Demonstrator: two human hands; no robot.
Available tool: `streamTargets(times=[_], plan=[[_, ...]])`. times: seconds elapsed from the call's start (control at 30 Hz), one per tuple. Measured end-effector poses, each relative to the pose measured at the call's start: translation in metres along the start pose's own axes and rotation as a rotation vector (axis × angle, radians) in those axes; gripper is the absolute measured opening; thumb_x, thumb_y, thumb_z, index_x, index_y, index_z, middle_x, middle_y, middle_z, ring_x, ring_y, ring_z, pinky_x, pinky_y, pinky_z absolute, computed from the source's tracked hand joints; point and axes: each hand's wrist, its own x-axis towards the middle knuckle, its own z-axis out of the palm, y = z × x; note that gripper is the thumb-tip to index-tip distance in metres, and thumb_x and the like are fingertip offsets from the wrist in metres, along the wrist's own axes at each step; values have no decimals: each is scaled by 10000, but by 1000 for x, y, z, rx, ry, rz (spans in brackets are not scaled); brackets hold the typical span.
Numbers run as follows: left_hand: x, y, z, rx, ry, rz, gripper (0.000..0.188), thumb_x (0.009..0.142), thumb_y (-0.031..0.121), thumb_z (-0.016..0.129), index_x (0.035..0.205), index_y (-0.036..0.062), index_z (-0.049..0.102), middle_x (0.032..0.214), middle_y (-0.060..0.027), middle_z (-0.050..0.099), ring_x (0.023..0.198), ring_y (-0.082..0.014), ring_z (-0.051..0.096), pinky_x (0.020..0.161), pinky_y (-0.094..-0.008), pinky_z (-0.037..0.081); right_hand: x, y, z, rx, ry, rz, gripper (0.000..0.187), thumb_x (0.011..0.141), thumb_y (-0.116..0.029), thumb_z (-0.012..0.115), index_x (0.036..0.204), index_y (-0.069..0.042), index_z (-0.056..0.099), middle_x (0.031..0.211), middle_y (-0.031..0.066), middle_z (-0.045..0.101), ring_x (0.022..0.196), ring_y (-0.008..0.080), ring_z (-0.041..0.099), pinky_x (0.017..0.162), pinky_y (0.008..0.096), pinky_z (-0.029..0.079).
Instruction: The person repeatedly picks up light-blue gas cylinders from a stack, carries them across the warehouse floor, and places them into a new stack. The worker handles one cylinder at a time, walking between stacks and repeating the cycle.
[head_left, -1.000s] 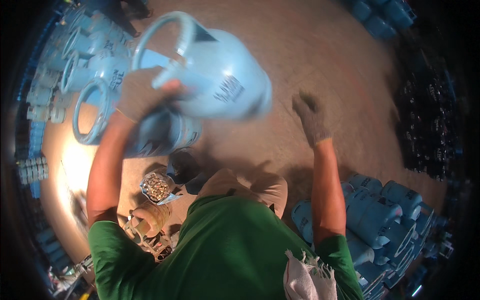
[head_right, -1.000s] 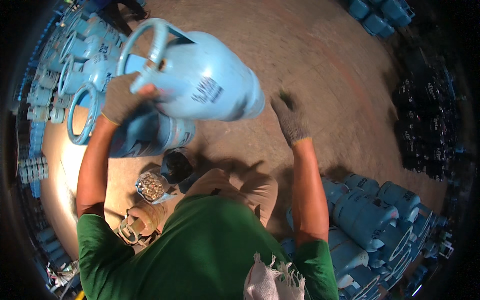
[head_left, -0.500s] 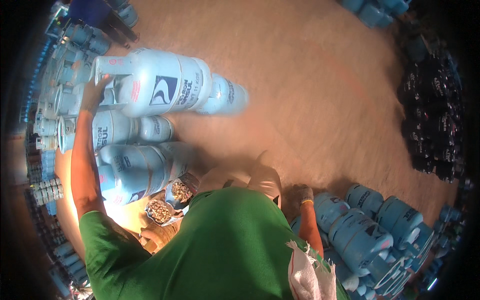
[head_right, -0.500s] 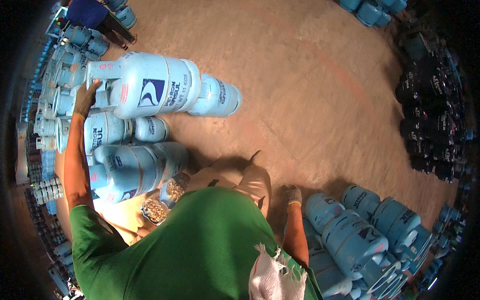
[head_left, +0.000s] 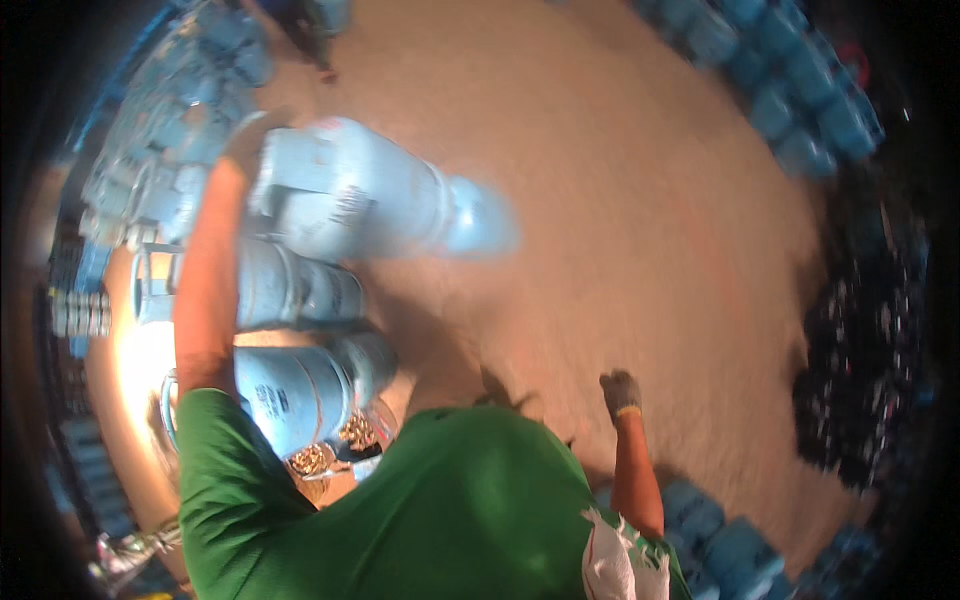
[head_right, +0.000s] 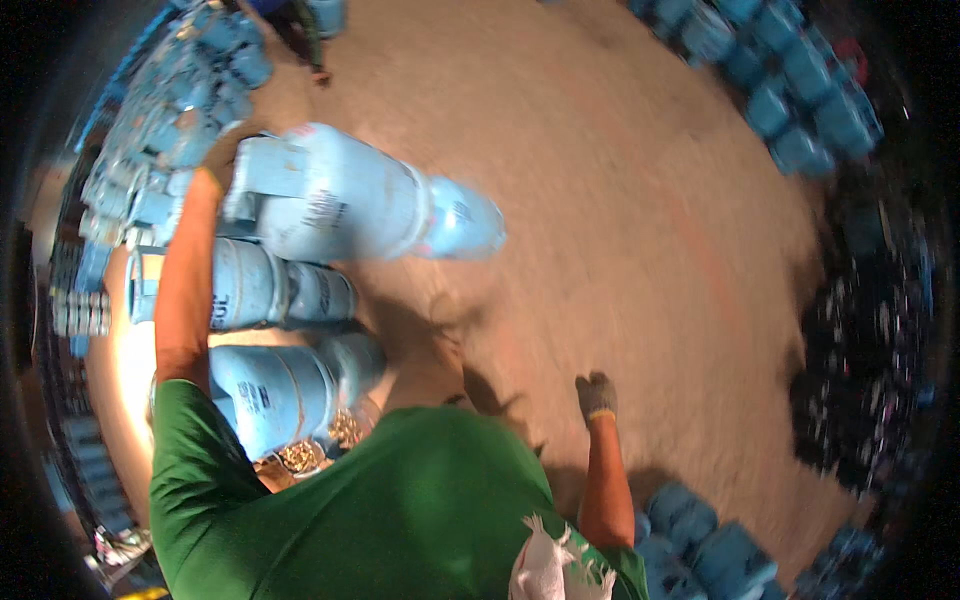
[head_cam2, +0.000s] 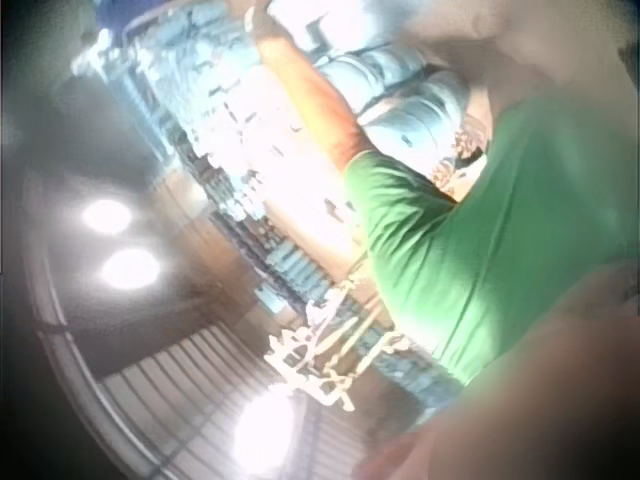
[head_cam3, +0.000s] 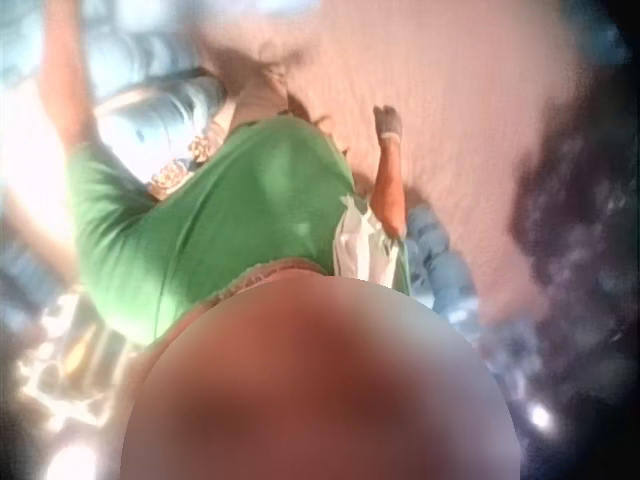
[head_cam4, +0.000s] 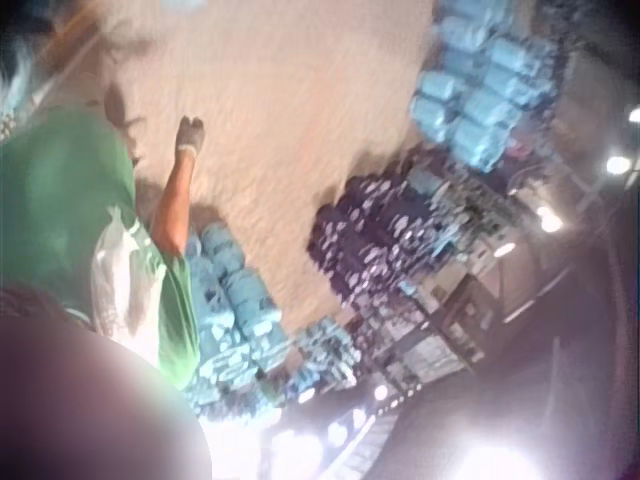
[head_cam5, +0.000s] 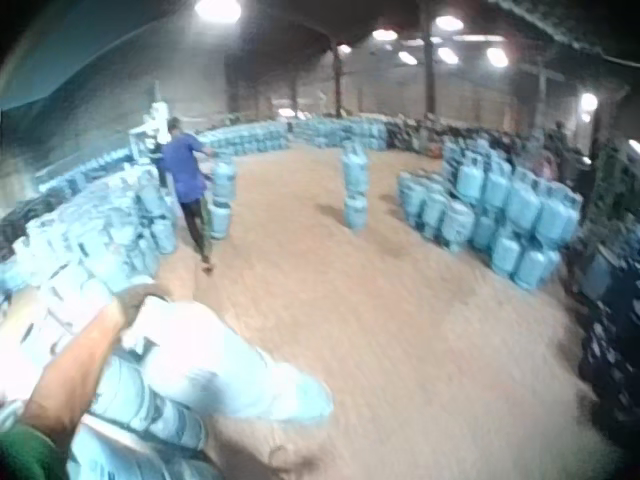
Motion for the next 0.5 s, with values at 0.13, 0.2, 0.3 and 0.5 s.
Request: streamTargets(times=[0.13, 0.2, 0.3, 0.5], plan=[[63, -16, -11, 833, 221, 237, 491, 958, -42, 670, 1436, 69, 692, 1373, -103, 739, 1252, -203, 671, 1113, -410, 535, 39, -197, 11, 326, -161, -146, 676, 990, -400, 790, 1461, 65, 654, 1410, 268, 731, 1358, 352, 685, 1176, 405, 510], [55, -7, -8, 811, 63, 256, 473, 936, 28, 729, 1406, 47, 681, 1265, -111, 746, 1168, -208, 683, 1041, -406, 550, 50, -306, 24, 450, -325, -428, 551, 1009, -319, 811, 1374, 73, 685, 1307, 197, 770, 1212, 247, 719, 1071, 361, 559], [6, 11, -7, 788, -105, 674, 497, 905, 133, 818, 1362, 14, 666, 1103, -122, 757, 1043, -214, 701, 933, -400, 572, 57, -454, 46, 469, -438, -632, 599, 1056, -324, 759, 1467, 82, 601, 1363, 207, 741, 1243, 266, 703, 1107, 370, 537], [1, 42, -6, 307, -42, 11, 482, 884, 265, 868, 1266, 22, 701, 1097, -152, 764, 1069, -250, 715, 937, -465, 563, 50, -638, 84, 966, -376, -686, 683, 1134, -431, 600, 1639, 1, 442, 1452, 156, 637, 1206, 237, 655, 1037, 340, 532]])
